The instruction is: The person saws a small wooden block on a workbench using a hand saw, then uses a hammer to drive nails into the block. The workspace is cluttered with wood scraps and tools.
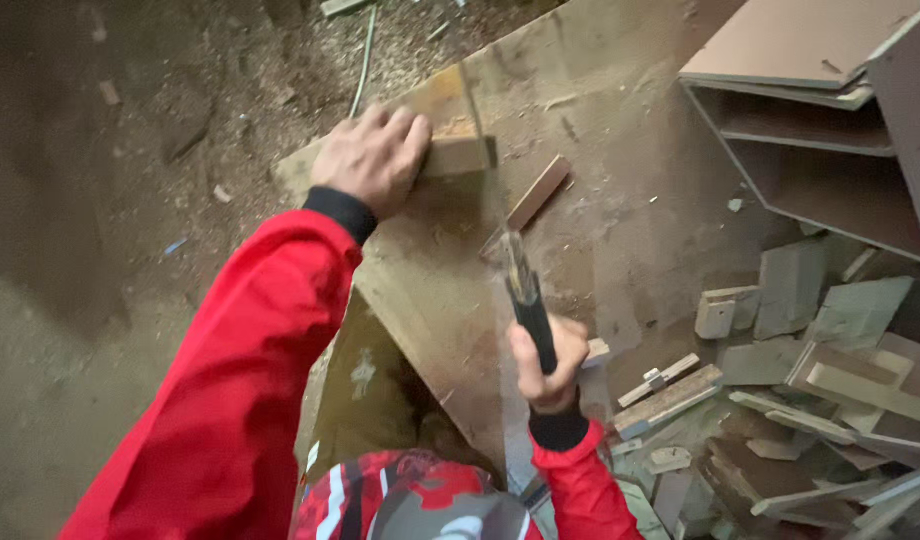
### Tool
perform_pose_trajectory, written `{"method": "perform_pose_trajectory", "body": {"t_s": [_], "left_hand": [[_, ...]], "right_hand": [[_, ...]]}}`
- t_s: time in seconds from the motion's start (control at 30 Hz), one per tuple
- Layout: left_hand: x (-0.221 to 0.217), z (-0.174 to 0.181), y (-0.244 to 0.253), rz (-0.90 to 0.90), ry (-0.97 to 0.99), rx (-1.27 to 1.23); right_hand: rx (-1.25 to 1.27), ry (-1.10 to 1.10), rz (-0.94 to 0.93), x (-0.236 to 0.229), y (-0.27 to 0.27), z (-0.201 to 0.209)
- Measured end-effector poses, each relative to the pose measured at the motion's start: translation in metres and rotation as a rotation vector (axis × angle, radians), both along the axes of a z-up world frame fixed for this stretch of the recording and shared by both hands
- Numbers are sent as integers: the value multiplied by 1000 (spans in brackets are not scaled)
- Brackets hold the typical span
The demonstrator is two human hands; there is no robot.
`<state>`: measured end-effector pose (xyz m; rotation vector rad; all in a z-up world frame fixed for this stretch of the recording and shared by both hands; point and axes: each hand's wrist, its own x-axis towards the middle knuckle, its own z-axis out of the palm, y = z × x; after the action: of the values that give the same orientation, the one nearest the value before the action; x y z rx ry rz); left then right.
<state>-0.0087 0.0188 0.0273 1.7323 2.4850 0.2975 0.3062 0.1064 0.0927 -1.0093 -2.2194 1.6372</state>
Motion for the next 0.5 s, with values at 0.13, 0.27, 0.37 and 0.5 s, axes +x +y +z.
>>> {"method": "perform_pose_trajectory", "body": {"t_s": [0.13,0.27,0.37,0.5], "left_hand": [[-7,0,12,99,-141,-114],[5,-15,22,375,-134,-138],[13,-17,17,475,-128,-130],[1,-22,32,435,-93,-64]], "right_hand": [[-121,68,126,-13,4,-1],[-338,-88,67,9,-19,-7],[-525,-96,-113,32,-43,6],[-576,-39,-190,24,-46,9]]}}
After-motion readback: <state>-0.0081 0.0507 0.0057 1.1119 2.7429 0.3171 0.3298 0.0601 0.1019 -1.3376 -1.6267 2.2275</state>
